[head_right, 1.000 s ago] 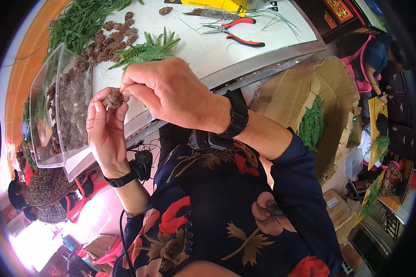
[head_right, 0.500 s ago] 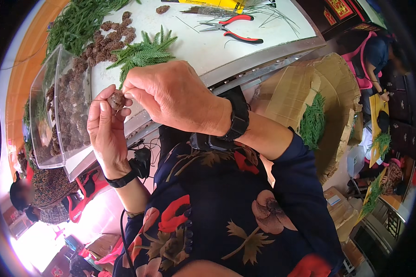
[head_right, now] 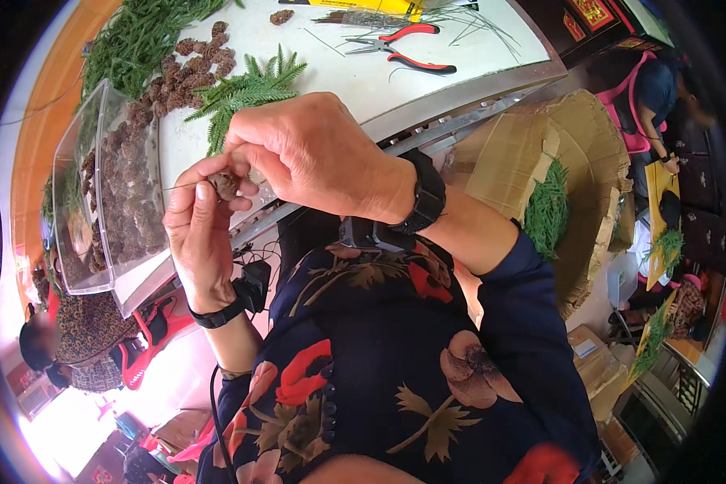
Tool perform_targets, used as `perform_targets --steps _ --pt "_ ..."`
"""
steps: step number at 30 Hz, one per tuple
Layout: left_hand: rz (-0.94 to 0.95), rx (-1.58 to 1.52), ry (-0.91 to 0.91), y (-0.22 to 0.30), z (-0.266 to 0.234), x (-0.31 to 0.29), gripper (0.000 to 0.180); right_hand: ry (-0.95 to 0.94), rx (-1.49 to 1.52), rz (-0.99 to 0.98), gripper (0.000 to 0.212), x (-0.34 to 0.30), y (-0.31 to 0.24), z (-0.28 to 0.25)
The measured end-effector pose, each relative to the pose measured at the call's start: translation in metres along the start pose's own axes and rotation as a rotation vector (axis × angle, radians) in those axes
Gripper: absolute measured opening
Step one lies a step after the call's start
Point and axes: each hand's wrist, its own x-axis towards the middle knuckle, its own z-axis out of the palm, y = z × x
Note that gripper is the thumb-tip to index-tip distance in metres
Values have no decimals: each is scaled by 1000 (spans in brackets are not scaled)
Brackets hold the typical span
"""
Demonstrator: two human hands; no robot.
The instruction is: Trimming artificial greenery and attaching decorative elements using wire cutters.
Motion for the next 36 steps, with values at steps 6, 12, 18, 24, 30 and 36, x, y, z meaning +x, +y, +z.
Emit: perform_targets --steps 6,12,18,24,30,36 --pt "-14 -133 -25 -2 -1 2 25 -66 160 -27 4 13 9 -8" --pt "-29 4 74 -5 7 -1 21 -188 107 -68 8 32 2 5" --pt "-42 138 106 -13 3 0 19 -245 111 -135 11 35 6 10" --pt "-103 -95 180 -10 -4 6 19 -223 645 421 12 27 8 12" --pt "-125 -403 140 -8 -7 7 20 85 645 586 13 1 13 8" --pt "-197 -573 73 -12 -11 7 21 -37 771 613 15 -7 12 13"
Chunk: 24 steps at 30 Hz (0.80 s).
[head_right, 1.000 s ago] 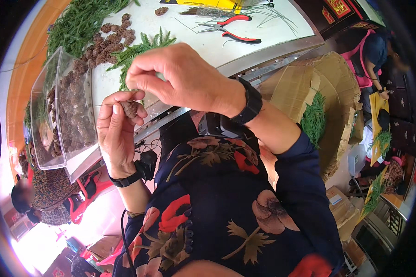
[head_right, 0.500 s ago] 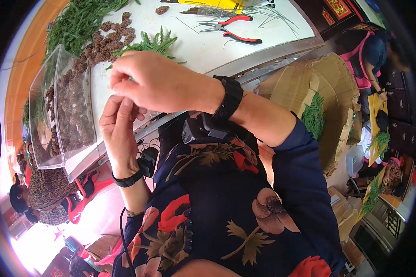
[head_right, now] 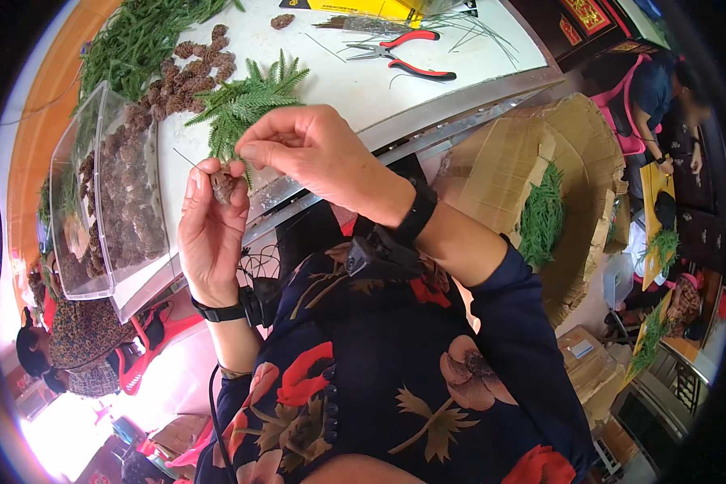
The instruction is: Trimming artificial greenery and attaching decorative elements using wire cutters.
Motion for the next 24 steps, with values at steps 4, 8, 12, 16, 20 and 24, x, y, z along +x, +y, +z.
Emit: perform_targets --steps 4,8,12,16,20,24 --pt "2 -59 -75 -3 -4 0 21 7 -26 -82 14 10 -5 6" --pt "27 -66 39 -1 -3 -1 25 13 26 -40 13 13 -18 16" --pt "-14 -149 -22 -2 -6 2 35 -20 118 -63 14 13 -9 24" --pt "7 -23 53 0 0 3 41 -84 102 -70 16 19 -14 23" --pt "1 -8 49 4 4 3 41 -122 -133 -134 16 20 -25 21" --pt "35 -28 12 7 8 5 41 -125 -255 -162 13 21 -36 23"
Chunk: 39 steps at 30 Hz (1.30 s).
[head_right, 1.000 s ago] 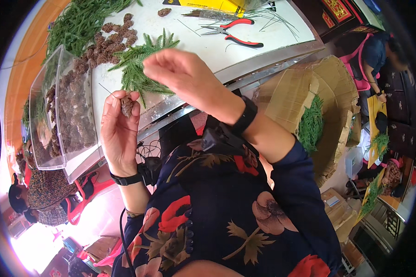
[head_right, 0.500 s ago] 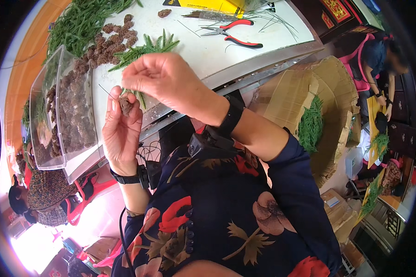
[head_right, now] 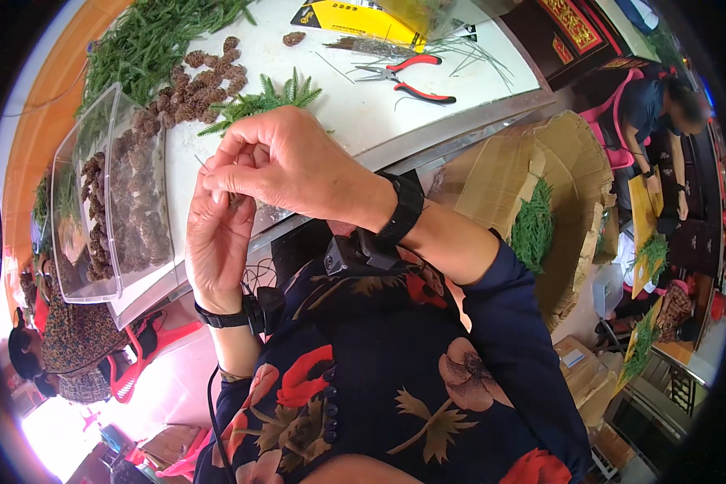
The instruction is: Trimming artificial greenery and attaching decorative elements using wire cutters.
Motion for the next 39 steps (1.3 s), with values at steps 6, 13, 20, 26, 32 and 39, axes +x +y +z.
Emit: perform_targets --steps 6,13,20,26,32,39 --pt "-130 118 56 13 10 5 29 31 -30 -7 10 5 0 4" --pt "-234 230 -76 23 9 9 23 103 -37 -14 6 5 3 3" --pt "-182 183 -30 18 8 13 19 91 -135 -28 5 8 7 -8" --pt "-189 218 12 14 12 15 16 59 -345 -211 11 7 11 -16" --pt "-280 253 38 17 13 18 12 -3 -539 -513 21 15 19 -28" --pt "-327 184 32 22 15 11 13 -141 -554 -645 24 27 16 -35"
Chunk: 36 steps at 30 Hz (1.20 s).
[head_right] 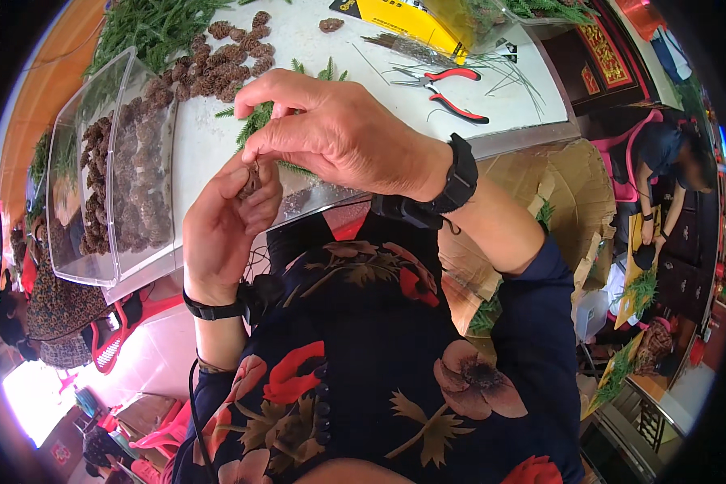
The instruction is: Trimming artificial greenery and attaching decorative elements using wire cutters.
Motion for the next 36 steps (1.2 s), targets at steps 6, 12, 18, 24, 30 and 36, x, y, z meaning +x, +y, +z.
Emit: perform_targets --steps 6,12,18,24,30,36 --pt "17 96 84 2 0 -2 15 -41 -139 -158 26 0 1 1" --pt "62 222 161 -1 7 -2 14 -50 -172 -123 27 -6 -4 4" --pt "111 237 167 2 14 -8 14 14 -244 -177 25 -5 -5 4" --pt "250 400 202 -7 11 -7 11 -6 -368 -66 19 -11 -13 7" --pt "557 870 322 -20 12 1 10 51 -405 225 12 -8 -35 15" --pt "839 1348 402 -27 8 5 13 46 -282 282 14 -10 -26 11"
